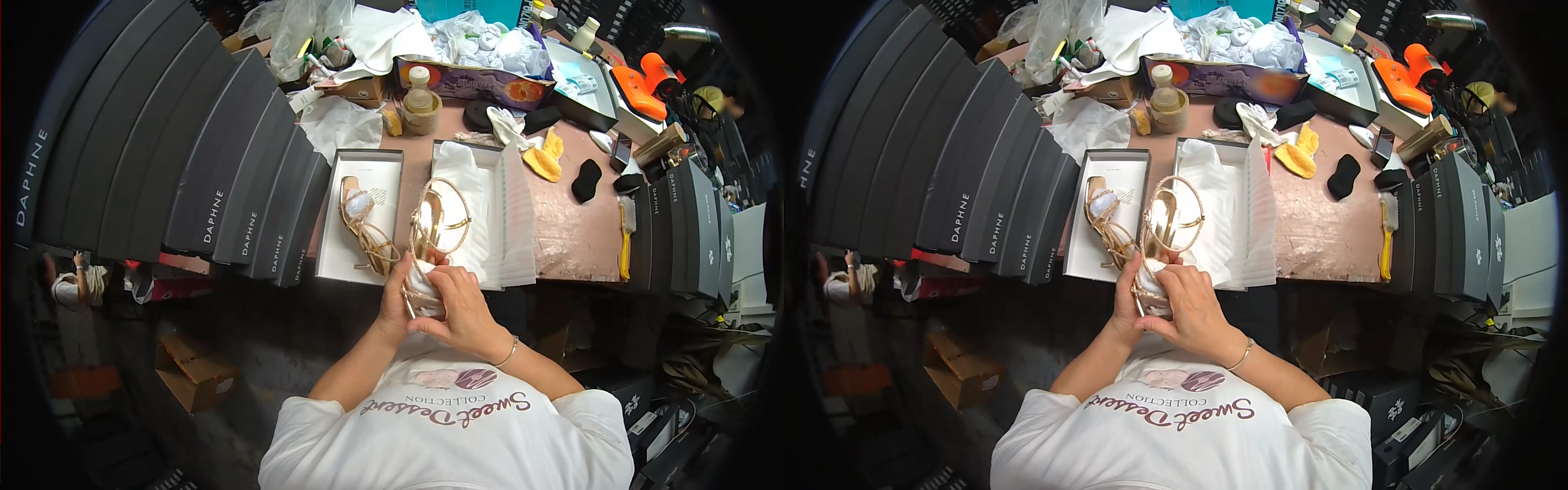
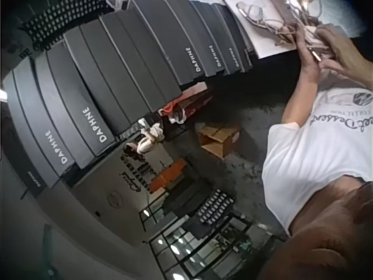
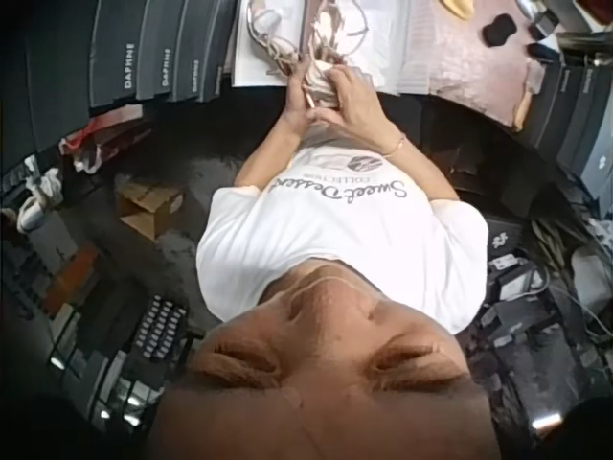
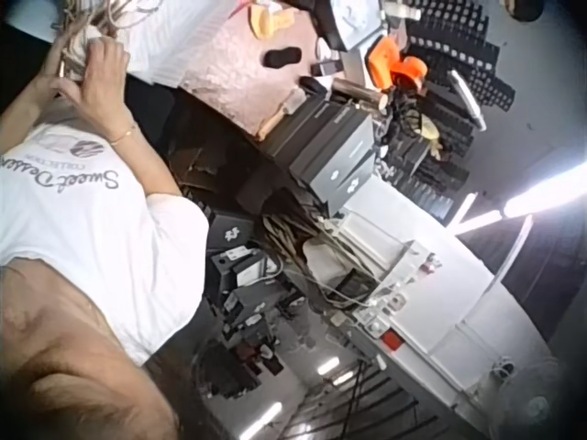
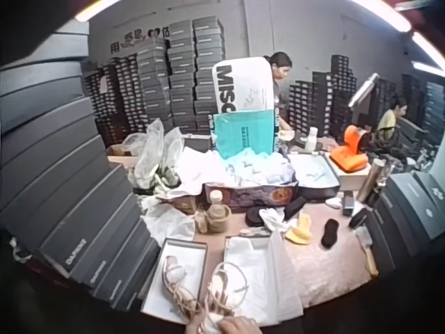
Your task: Cleaning a pair of high-heeled sandals with a cloth and brush before wrapping them in paper and placing them into a shoebox.
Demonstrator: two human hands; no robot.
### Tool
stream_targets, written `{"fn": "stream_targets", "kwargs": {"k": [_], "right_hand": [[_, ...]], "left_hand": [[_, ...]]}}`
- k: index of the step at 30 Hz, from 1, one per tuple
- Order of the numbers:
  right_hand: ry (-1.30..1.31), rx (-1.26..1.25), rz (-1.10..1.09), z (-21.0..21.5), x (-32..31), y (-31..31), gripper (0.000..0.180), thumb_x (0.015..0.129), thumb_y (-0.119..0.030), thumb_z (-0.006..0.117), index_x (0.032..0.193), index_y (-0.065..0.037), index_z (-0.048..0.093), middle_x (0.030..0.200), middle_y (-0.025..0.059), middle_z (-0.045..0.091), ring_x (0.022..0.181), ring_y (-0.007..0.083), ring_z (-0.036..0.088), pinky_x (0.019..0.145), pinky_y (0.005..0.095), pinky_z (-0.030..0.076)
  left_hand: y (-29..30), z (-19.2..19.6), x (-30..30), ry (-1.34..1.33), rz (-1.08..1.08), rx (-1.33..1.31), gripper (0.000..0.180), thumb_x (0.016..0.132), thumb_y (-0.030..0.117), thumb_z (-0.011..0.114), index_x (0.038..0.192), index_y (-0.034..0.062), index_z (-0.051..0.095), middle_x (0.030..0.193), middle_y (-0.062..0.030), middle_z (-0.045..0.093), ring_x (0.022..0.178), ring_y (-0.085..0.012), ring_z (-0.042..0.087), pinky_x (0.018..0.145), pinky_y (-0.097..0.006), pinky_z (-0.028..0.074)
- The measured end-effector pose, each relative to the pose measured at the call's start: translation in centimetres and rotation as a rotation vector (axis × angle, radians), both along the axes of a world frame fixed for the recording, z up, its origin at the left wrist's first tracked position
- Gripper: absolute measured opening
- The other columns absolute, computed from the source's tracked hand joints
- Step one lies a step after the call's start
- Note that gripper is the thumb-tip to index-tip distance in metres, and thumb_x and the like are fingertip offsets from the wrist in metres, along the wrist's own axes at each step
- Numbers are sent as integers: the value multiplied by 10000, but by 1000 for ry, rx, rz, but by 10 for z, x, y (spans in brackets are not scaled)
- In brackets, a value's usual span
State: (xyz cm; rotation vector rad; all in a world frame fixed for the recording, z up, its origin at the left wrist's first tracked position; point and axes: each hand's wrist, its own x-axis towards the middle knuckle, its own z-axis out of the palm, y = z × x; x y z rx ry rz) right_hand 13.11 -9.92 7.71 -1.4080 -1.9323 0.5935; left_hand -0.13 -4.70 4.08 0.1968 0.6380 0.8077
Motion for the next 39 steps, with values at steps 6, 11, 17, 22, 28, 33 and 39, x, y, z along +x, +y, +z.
{"fn": "stream_targets", "kwargs": {"k": [6, 11, 17, 22, 28, 33, 39], "right_hand": [[278, 178, -31, -5, -23, 10, 901, 674, -354, 844, 1362, 19, 399, 913, 161, 602, 733, 304, 599, 644, 345, 484], [220, -120, 106, -1, -18, 9, 838, 743, -285, 791, 1420, -42, 362, 947, 163, 614, 801, 322, 612, 706, 382, 495], [-44, 50, 337, 27, 15, 8, 906, 691, -314, 794, 1439, -75, 343, 1293, 210, 494, 1048, 367, 570, 841, 450, 474], [-506, 409, 464, 42, 47, 22, 833, 721, -308, 754, 1450, -219, 361, 1308, 175, 468, 1150, 320, 512, 911, 465, 406], [142, -294, 37, 38, 129, 7, 758, 780, -175, 659, 1461, -102, 336, 866, 139, 576, 774, 294, 585, 702, 405, 470], [-221, -237, -530, -40, 233, 2, 841, 747, -223, 713, 1480, -163, 304, 955, 172, 590, 857, 337, 598, 770, 417, 484], [-320, 54, -488, -14, 209, 14, 690, 813, -242, 696, 1400, -52, 386, 1129, 222, 600, 982, 354, 622, 826, 430, 494]], "left_hand": [[-7, -9, -11, -36, 19, 75, 541, 918, 516, 505, 1182, 48, 564, 1073, -91, 609, 981, -181, 594, 875, -327, 491], [-14, -22, -7, -148, 23, 114, 599, 896, 542, 520, 1228, 44, 544, 1075, -107, 617, 966, -219, 606, 873, -355, 496], [7, -27, -55, -10, -212, -4, 518, 935, 382, 464, 1281, -1, 511, 1137, -150, 621, 1012, -238, 627, 818, -362, 546], [18, 24, -45, -16, -652, -73, 563, 962, 344, 464, 1365, -44, 404, 1227, -187, 583, 1022, -275, 637, 901, -374, 523], [84, -2, 3, 784, -623, 989, 387, 913, 315, 591, 1135, -1, 616, 990, -120, 654, 919, -225, 625, 798, -338, 494], [84, -19, 81, 1465, -839, 2092, 471, 800, 190, 694, 1236, 61, 573, 888, -140, 578, 859, -339, 581, 785, -422, 476], [117, -27, 52, 1184, -385, 1746, 395, 830, 34, 586, 1223, 74, 601, 889, -113, 627, 759, -268, 613, 703, -371, 506]]}}
